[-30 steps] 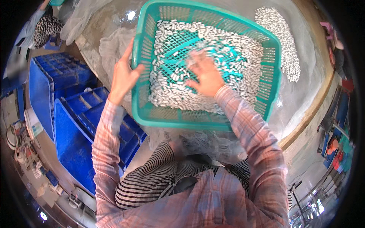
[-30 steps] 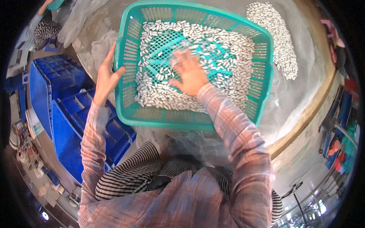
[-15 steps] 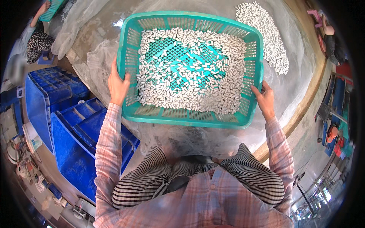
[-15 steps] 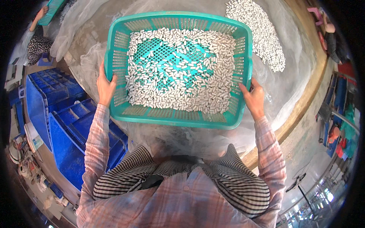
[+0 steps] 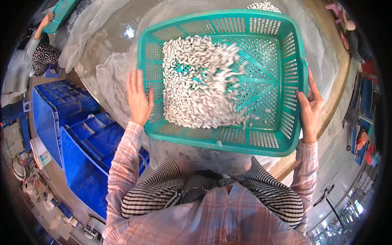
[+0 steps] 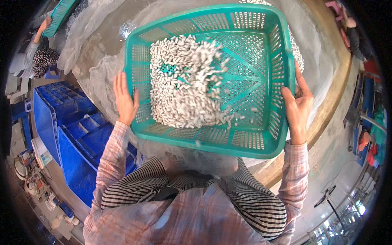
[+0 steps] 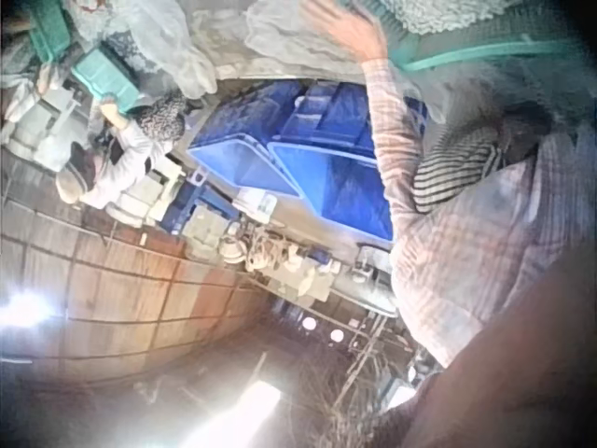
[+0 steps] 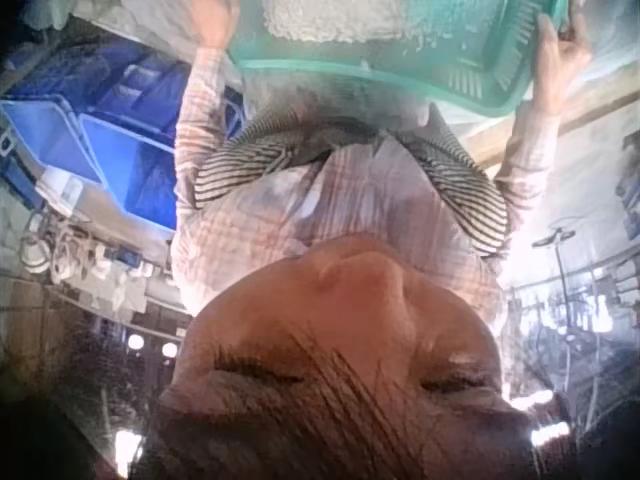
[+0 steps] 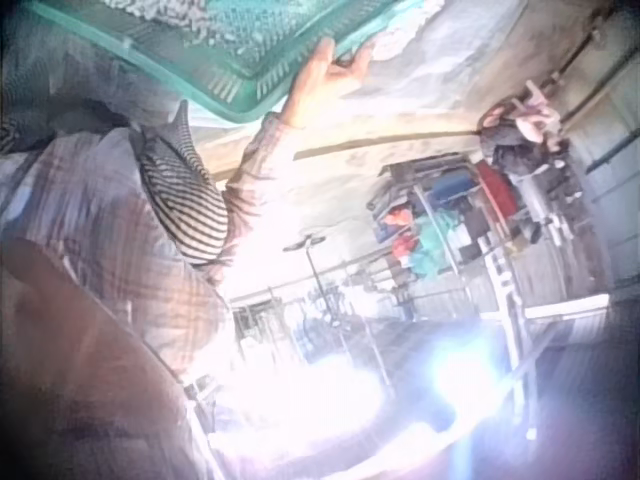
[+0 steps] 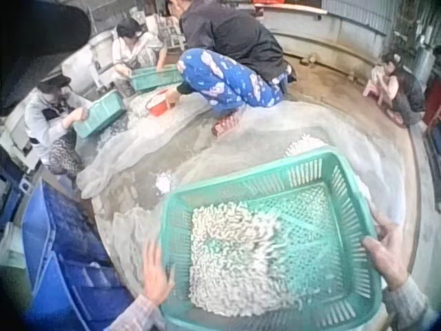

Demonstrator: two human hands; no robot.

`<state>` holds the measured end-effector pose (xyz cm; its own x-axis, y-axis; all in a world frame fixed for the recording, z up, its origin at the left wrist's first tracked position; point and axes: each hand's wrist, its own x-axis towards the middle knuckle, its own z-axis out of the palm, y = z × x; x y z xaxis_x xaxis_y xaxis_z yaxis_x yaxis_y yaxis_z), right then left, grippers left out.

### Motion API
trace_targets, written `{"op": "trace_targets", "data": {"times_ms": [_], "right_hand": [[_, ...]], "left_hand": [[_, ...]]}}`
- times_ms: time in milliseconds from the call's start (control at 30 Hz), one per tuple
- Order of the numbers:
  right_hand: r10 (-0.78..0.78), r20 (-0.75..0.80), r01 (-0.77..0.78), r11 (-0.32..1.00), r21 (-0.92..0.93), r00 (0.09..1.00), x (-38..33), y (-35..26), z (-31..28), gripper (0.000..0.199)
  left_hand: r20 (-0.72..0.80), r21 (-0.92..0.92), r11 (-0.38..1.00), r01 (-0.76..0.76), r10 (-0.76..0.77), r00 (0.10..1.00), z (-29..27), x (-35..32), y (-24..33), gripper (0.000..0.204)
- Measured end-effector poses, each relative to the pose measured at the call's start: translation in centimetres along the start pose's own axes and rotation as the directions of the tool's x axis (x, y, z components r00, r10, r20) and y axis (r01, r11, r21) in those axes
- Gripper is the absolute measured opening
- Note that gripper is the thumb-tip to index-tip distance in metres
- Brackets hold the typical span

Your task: The person scoops white silkworm cocoons from a large pile using a red scoop and transfers them into a green basket. They then shake the basket to separate the cocoons and pour them into a rotating machine. The person repeats the scooping and shaking process with another batch of cocoons.

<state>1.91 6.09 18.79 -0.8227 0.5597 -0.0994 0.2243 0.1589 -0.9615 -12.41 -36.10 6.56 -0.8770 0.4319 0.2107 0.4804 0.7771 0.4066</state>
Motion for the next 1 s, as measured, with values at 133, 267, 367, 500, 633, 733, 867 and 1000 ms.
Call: {"op": "trace_targets", "data": {"times_ms": [133, 267, 367, 500, 633, 733, 867, 1000], "right_hand": [[0.040, -0.032, -0.038, 0.998, 0.049, 0.999, -1.2, 1.8, -1.0, 0.064], [0.042, 0.000, -0.041, 0.978, 0.204, 0.999, -1.0, -1.7, 1.2, 0.057], [0.000, -0.033, 0.003, 0.995, 0.096, 0.999, -0.7, -1.6, 0.9, 0.055], [0.017, 0.001, -0.017, 0.989, 0.149, 1.000, -0.2, -1.7, 0.7, 0.054], [0.059, 0.010, -0.059, 0.998, 0.038, 0.998, 0.2, -1.0, 0.2, 0.054], [-0.028, -0.015, 0.029, 0.999, 0.025, 0.999, 0.3, 0.0, 0.2, 0.054], [0.045, -0.018, -0.042, 0.991, 0.126, 0.999, 0.0, 1.5, -0.9, 0.054], [0.062, -0.014, -0.058, 0.984, 0.168, 0.998, -0.2, 1.8, -0.6, 0.054]], "left_hand": [[0.410, -0.174, 0.984, -0.030, 0.100, 0.906, 2.5, 0.7, 2.8, 0.074], [0.575, 0.019, 0.978, 0.209, -0.182, 0.798, 8.3, -2.3, 2.1, 0.085], [0.309, -0.225, 0.957, 0.181, -0.106, 0.945, 11.2, -0.7, 7.2, 0.081], [0.144, -0.179, 0.978, -0.111, 0.137, 0.980, 11.5, 2.5, 17.1, 0.074], [0.325, -0.374, 0.863, -0.340, 0.465, 0.824, 11.4, 2.7, 25.7, 0.069], [0.338, -0.474, 0.680, -0.559, 0.727, 0.598, 12.2, 0.5, 23.7, 0.070], [0.473, -0.252, 0.693, -0.676, 0.697, 0.538, 9.9, 1.5, 13.7, 0.068], [0.513, 0.074, 0.888, -0.454, 0.357, 0.781, 8.6, 4.9, 3.6, 0.067]]}}
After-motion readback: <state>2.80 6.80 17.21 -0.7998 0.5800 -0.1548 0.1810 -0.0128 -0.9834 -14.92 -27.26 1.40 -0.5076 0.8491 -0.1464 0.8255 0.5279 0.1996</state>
